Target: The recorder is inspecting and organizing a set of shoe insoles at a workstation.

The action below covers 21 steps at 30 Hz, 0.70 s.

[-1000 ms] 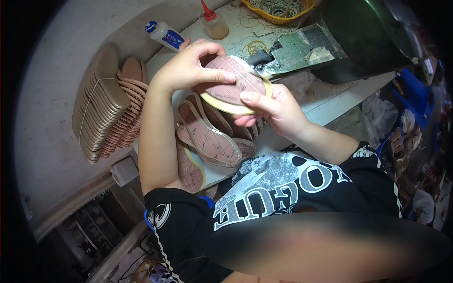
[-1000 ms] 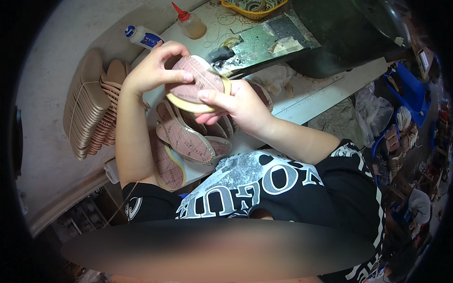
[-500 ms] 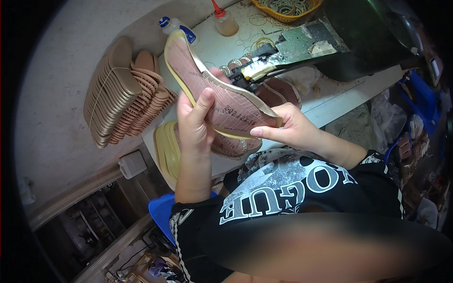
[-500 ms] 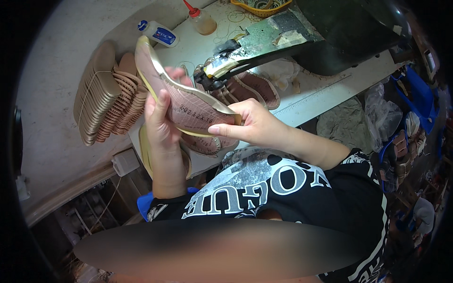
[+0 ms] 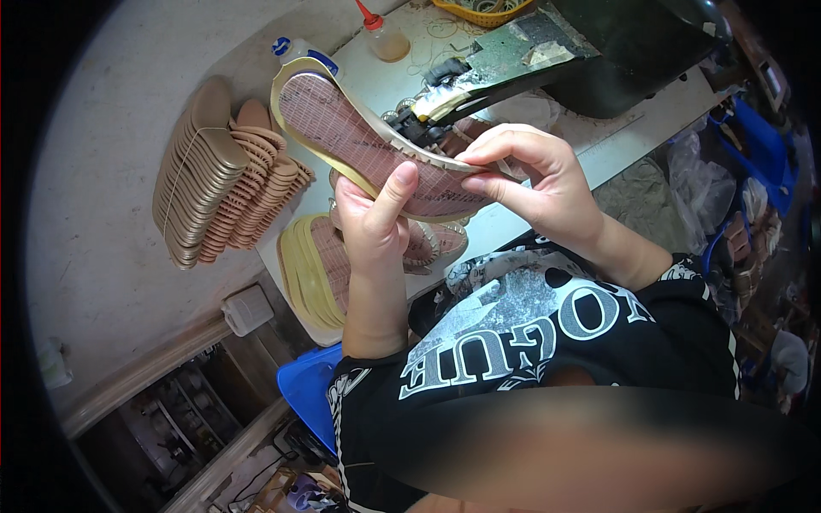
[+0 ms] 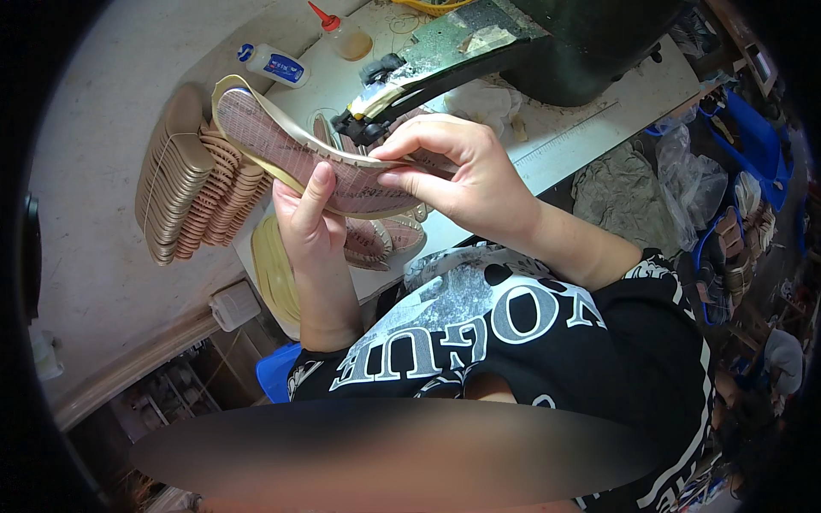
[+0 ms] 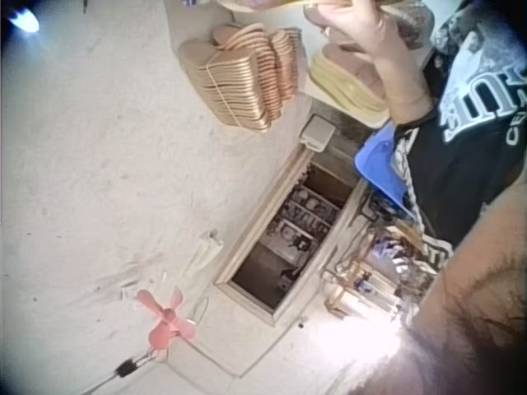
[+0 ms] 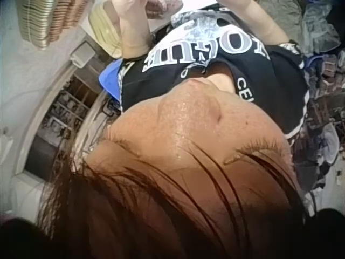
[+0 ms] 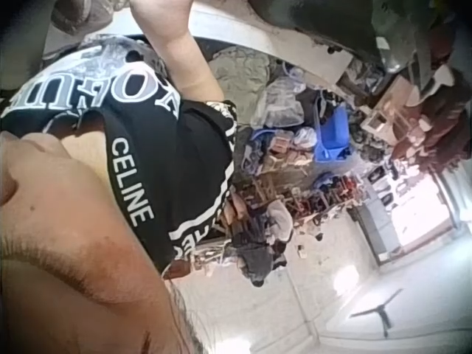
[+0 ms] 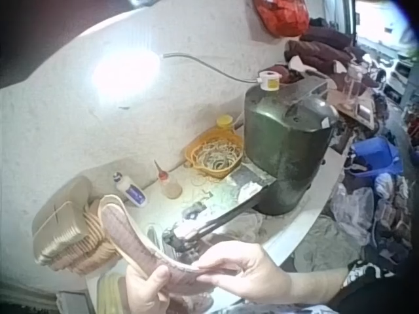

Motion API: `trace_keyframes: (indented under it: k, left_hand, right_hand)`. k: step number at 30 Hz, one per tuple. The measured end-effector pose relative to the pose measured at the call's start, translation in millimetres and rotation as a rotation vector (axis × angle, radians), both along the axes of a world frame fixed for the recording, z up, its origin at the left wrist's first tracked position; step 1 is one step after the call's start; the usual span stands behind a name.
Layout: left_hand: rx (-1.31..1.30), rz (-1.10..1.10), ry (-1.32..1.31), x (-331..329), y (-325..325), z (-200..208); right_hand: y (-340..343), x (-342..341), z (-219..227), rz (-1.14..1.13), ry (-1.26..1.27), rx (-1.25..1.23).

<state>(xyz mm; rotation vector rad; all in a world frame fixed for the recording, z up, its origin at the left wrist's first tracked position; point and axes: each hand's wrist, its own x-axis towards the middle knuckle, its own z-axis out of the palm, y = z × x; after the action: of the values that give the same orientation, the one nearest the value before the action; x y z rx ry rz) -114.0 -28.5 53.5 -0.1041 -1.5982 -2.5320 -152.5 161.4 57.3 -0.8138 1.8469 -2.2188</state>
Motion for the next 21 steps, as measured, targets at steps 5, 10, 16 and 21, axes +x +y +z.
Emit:
trace_keyframes:
  k: [5, 10, 16, 21]
  left_hand:
    - [-0.076, 0.084, 0.001, 6.1, 4.6, 4.5]
    - [-0.068, 0.061, -0.056, 5.3, 2.6, 5.4]
    - [0.043, 0.092, -0.166, -0.6, 7.2, 1.4]
    - [0.178, 0.187, -0.241, -6.4, 1.2, -5.1]
  right_hand:
    - [-0.5, -0.5, -7.6, 0.092, -0.055, -0.101]
    - [-2.1, 2.2, -12.6, 0.007, -0.075, -0.045]
    - [0.7, 1.1, -13.2, -0.146, 0.162, 0.109]
    - [4.0, -1.9, -5.4, -0.025, 0.221, 0.274]
